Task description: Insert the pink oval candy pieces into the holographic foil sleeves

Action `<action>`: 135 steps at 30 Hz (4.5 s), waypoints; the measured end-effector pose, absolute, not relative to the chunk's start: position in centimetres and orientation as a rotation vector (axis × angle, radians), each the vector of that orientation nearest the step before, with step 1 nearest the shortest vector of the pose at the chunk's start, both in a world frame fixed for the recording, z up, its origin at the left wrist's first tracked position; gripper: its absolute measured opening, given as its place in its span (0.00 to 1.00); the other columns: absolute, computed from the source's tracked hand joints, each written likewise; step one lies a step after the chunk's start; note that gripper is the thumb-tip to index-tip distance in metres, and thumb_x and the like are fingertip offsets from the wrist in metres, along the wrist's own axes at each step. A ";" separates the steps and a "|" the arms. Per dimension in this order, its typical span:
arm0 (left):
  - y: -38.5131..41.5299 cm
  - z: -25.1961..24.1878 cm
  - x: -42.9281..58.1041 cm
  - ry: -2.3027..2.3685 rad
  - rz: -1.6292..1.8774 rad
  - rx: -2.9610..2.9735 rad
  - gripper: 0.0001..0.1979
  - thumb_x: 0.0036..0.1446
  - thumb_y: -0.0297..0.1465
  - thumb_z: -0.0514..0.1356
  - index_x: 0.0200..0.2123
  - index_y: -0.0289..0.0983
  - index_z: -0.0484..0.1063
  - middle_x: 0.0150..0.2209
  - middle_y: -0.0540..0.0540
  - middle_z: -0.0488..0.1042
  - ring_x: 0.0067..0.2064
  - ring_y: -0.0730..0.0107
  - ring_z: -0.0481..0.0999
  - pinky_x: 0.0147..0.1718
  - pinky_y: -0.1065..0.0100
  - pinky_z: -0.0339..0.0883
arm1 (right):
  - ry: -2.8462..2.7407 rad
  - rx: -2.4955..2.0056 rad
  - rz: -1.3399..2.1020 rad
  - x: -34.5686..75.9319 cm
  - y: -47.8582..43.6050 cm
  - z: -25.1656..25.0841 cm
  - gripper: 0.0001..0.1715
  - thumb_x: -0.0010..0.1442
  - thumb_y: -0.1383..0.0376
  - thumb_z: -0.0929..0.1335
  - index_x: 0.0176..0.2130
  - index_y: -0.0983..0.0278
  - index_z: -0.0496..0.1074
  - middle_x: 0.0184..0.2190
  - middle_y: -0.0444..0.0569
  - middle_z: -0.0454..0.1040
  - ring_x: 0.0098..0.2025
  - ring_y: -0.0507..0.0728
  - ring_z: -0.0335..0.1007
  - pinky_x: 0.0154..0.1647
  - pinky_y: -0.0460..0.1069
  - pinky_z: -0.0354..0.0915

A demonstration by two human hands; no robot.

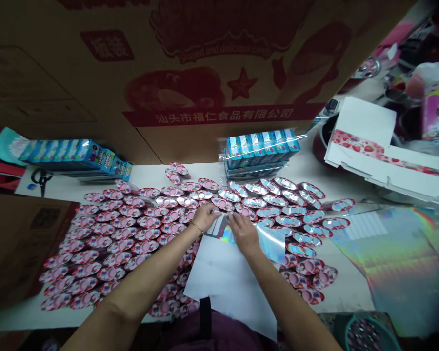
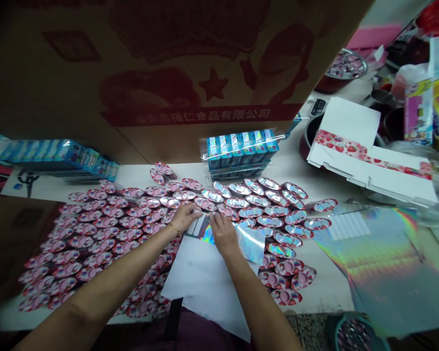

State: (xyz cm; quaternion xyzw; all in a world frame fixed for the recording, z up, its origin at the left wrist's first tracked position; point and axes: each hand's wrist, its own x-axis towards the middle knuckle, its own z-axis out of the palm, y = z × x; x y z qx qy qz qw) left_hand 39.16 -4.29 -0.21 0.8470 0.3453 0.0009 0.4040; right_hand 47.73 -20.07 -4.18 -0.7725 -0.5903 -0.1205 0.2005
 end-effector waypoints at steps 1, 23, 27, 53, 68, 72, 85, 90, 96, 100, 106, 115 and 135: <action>-4.2 -0.2 39.1 0.874 0.010 2.142 0.09 0.49 0.35 0.57 0.28 0.35 0.72 0.27 0.50 0.73 0.31 0.73 0.70 0.32 0.73 0.60 | -1.638 -2.136 -0.326 47.6 -20.1 -4.2 0.16 0.58 0.70 0.60 0.46 0.66 0.67 0.44 0.53 0.70 0.46 0.57 0.60 0.46 0.52 0.58; -3.9 -0.6 37.9 0.850 0.137 2.440 0.08 0.53 0.34 0.55 0.31 0.36 0.69 0.32 0.47 0.72 0.37 0.68 0.69 0.37 0.69 0.61 | -1.549 -2.220 0.052 46.8 -18.0 -1.4 0.13 0.58 0.72 0.59 0.37 0.65 0.70 0.36 0.54 0.70 0.37 0.57 0.61 0.39 0.51 0.58; -4.3 -0.4 37.7 0.717 0.239 2.575 0.10 0.53 0.30 0.54 0.39 0.37 0.69 0.42 0.43 0.69 0.46 0.63 0.65 0.44 0.63 0.59 | -1.126 -1.882 0.332 46.8 -19.0 0.4 0.09 0.57 0.66 0.61 0.31 0.63 0.70 0.32 0.49 0.70 0.36 0.54 0.63 0.39 0.49 0.61; -7.8 1.4 44.6 0.869 -0.120 1.484 0.15 0.48 0.40 0.56 0.24 0.32 0.70 0.13 0.55 0.62 0.13 0.84 0.54 0.14 0.77 0.46 | 0.272 -1.074 0.690 49.0 -21.5 0.8 0.16 0.37 0.61 0.74 0.28 0.64 0.70 0.21 0.40 0.68 0.22 0.47 0.63 0.19 0.42 0.55; -8.5 0.0 46.4 0.980 0.042 2.171 0.11 0.47 0.35 0.57 0.28 0.35 0.76 0.28 0.47 0.76 0.31 0.70 0.71 0.30 0.72 0.59 | -0.185 -2.121 -0.168 49.3 -20.4 -2.3 0.13 0.52 0.59 0.63 0.25 0.64 0.71 0.25 0.50 0.70 0.31 0.56 0.62 0.39 0.52 0.57; -8.2 0.3 46.3 0.952 -0.014 2.178 0.11 0.47 0.34 0.56 0.28 0.35 0.75 0.28 0.47 0.76 0.31 0.71 0.71 0.31 0.72 0.59 | -0.063 -1.935 -0.054 49.3 -20.0 -2.2 0.15 0.51 0.57 0.64 0.29 0.65 0.72 0.27 0.48 0.71 0.30 0.54 0.64 0.35 0.49 0.60; -8.7 0.3 46.7 0.887 -0.035 2.459 0.13 0.52 0.37 0.53 0.26 0.37 0.75 0.30 0.43 0.75 0.33 0.65 0.72 0.31 0.69 0.59 | -0.299 -2.256 -0.225 49.5 -20.2 -4.0 0.10 0.51 0.64 0.62 0.24 0.64 0.70 0.21 0.49 0.70 0.26 0.55 0.61 0.31 0.49 0.55; -8.7 -0.2 46.9 0.903 -0.014 2.485 0.09 0.52 0.34 0.54 0.32 0.38 0.72 0.32 0.45 0.74 0.34 0.66 0.71 0.31 0.69 0.58 | -0.342 -2.364 -0.189 49.8 -19.9 -3.6 0.06 0.50 0.66 0.63 0.26 0.64 0.69 0.23 0.49 0.69 0.27 0.56 0.60 0.31 0.50 0.53; -7.9 0.7 44.5 0.819 0.114 2.538 0.09 0.55 0.33 0.52 0.37 0.38 0.69 0.37 0.45 0.70 0.39 0.66 0.68 0.36 0.67 0.58 | -0.579 -2.363 -0.121 50.4 -22.0 -2.7 0.10 0.55 0.66 0.61 0.35 0.65 0.70 0.29 0.49 0.69 0.32 0.56 0.61 0.34 0.49 0.55; -7.3 1.0 41.6 0.486 0.050 2.639 0.14 0.50 0.41 0.57 0.39 0.41 0.69 0.42 0.45 0.66 0.47 0.61 0.62 0.44 0.62 0.54 | -1.039 -2.327 -0.104 49.7 -23.3 -2.3 0.14 0.58 0.62 0.62 0.43 0.61 0.69 0.35 0.49 0.68 0.38 0.56 0.60 0.39 0.50 0.55; -7.5 0.2 40.5 0.486 0.032 2.648 0.09 0.47 0.35 0.62 0.32 0.39 0.69 0.43 0.47 0.65 0.47 0.62 0.60 0.43 0.61 0.53 | -1.417 -2.433 -0.217 48.6 -22.9 -3.1 0.15 0.57 0.61 0.63 0.46 0.58 0.68 0.39 0.50 0.69 0.38 0.57 0.58 0.38 0.51 0.54; -8.1 -0.4 40.0 0.591 0.182 2.675 0.07 0.49 0.35 0.60 0.31 0.39 0.70 0.40 0.46 0.68 0.45 0.62 0.62 0.42 0.60 0.53 | -1.445 -2.172 -0.180 47.4 -24.3 -2.3 0.10 0.59 0.68 0.60 0.37 0.63 0.70 0.40 0.51 0.70 0.42 0.55 0.61 0.43 0.51 0.57; -7.0 1.4 38.7 0.735 0.167 1.340 0.22 0.49 0.46 0.55 0.38 0.34 0.73 0.34 0.45 0.75 0.33 0.72 0.70 0.29 0.73 0.57 | -0.484 -1.822 0.644 49.2 -19.9 4.2 0.12 0.44 0.57 0.66 0.25 0.63 0.67 0.16 0.40 0.63 0.19 0.48 0.55 0.20 0.44 0.52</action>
